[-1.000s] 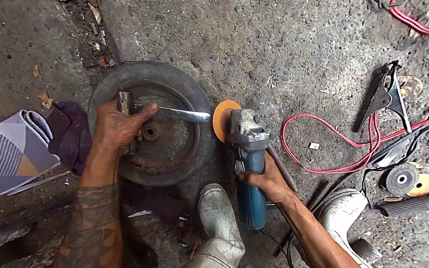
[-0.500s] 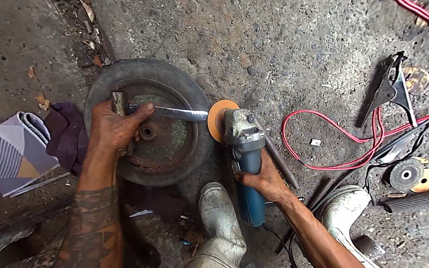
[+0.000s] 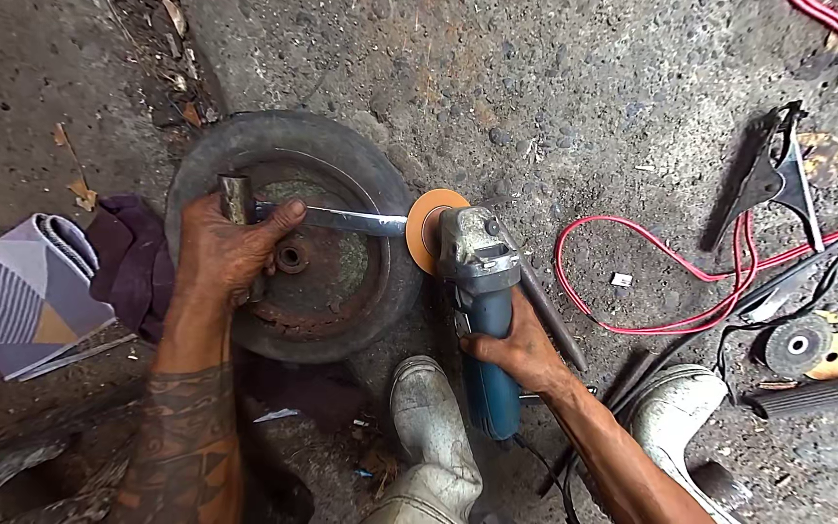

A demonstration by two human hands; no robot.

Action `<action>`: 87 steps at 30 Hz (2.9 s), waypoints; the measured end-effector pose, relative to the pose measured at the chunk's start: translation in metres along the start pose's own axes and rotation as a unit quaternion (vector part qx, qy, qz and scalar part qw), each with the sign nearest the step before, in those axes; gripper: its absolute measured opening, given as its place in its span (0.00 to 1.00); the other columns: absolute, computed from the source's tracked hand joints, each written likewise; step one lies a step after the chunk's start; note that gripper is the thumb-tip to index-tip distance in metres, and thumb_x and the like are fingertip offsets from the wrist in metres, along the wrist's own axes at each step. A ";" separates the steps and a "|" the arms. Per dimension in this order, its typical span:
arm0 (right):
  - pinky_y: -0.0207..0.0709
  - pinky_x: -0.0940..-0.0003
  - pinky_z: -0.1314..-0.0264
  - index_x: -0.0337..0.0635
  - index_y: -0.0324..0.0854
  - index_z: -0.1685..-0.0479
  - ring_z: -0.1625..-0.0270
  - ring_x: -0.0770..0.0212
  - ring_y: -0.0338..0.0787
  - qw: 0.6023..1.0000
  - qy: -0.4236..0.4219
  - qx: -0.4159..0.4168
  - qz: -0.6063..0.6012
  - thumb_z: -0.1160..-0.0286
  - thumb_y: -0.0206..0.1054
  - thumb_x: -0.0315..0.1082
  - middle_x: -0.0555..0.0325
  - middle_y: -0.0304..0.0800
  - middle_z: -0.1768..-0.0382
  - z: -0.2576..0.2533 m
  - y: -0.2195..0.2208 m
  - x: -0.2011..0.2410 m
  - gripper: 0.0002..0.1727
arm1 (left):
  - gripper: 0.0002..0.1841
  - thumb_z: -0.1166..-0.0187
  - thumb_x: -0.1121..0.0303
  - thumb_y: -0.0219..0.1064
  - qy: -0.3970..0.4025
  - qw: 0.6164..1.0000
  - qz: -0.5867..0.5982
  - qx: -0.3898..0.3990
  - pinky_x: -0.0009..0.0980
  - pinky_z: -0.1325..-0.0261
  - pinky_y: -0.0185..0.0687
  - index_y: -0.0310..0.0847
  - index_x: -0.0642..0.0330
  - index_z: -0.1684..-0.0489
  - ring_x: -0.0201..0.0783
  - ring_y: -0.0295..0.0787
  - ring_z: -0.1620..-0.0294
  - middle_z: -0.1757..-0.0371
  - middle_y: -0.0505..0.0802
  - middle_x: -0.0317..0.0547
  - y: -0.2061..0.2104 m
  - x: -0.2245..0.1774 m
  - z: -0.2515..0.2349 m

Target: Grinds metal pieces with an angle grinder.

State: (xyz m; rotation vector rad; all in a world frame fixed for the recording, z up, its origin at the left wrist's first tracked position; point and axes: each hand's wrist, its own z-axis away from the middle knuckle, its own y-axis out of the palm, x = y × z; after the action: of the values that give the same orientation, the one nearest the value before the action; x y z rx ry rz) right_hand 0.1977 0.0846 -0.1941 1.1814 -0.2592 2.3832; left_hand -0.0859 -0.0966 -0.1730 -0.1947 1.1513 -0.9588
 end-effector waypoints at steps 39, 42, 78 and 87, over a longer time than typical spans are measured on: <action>0.88 0.78 0.56 0.43 0.71 0.36 0.59 0.75 0.91 1.000 0.003 -0.012 0.015 0.60 0.82 0.40 0.65 0.88 0.58 0.001 -0.007 0.004 0.41 | 0.15 0.32 0.58 0.82 0.003 1.000 0.016 -0.003 0.19 0.86 0.72 0.78 0.48 0.65 0.20 0.71 0.90 0.82 0.80 0.24 0.001 0.003 -0.001; 0.88 0.77 0.55 0.42 0.71 0.36 0.58 0.74 0.91 1.000 0.001 -0.010 0.010 0.59 0.81 0.40 0.65 0.88 0.57 0.001 -0.005 0.002 0.41 | 0.15 0.31 0.57 0.82 0.001 1.000 0.004 -0.003 0.19 0.86 0.72 0.78 0.49 0.63 0.20 0.71 0.90 0.82 0.80 0.25 -0.001 0.003 -0.001; 0.90 0.45 0.48 0.35 0.67 0.32 0.49 0.45 0.93 0.958 0.021 0.094 -0.269 0.46 0.80 0.38 0.40 0.89 0.49 0.004 -0.047 0.012 0.39 | 0.13 0.14 0.54 0.64 0.085 0.983 0.083 -0.140 0.24 0.70 0.88 0.80 0.55 0.56 0.22 0.85 0.77 0.73 0.85 0.26 0.031 0.012 0.102; 0.90 0.54 0.57 0.38 0.80 0.39 0.58 0.52 0.93 0.878 0.068 0.252 -0.402 0.40 0.80 0.48 0.48 0.90 0.55 -0.001 -0.056 0.009 0.32 | 0.18 0.20 0.60 0.73 0.274 0.935 -0.025 -0.226 0.31 0.55 0.88 0.85 0.68 0.45 0.35 0.92 0.62 0.60 0.94 0.52 0.093 0.014 0.144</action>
State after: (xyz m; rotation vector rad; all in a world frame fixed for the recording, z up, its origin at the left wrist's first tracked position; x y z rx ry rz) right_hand 0.2192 0.1376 -0.1897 1.0258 0.8018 1.7820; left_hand 0.0866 -0.0974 -0.1736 -0.3404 1.8899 -0.7971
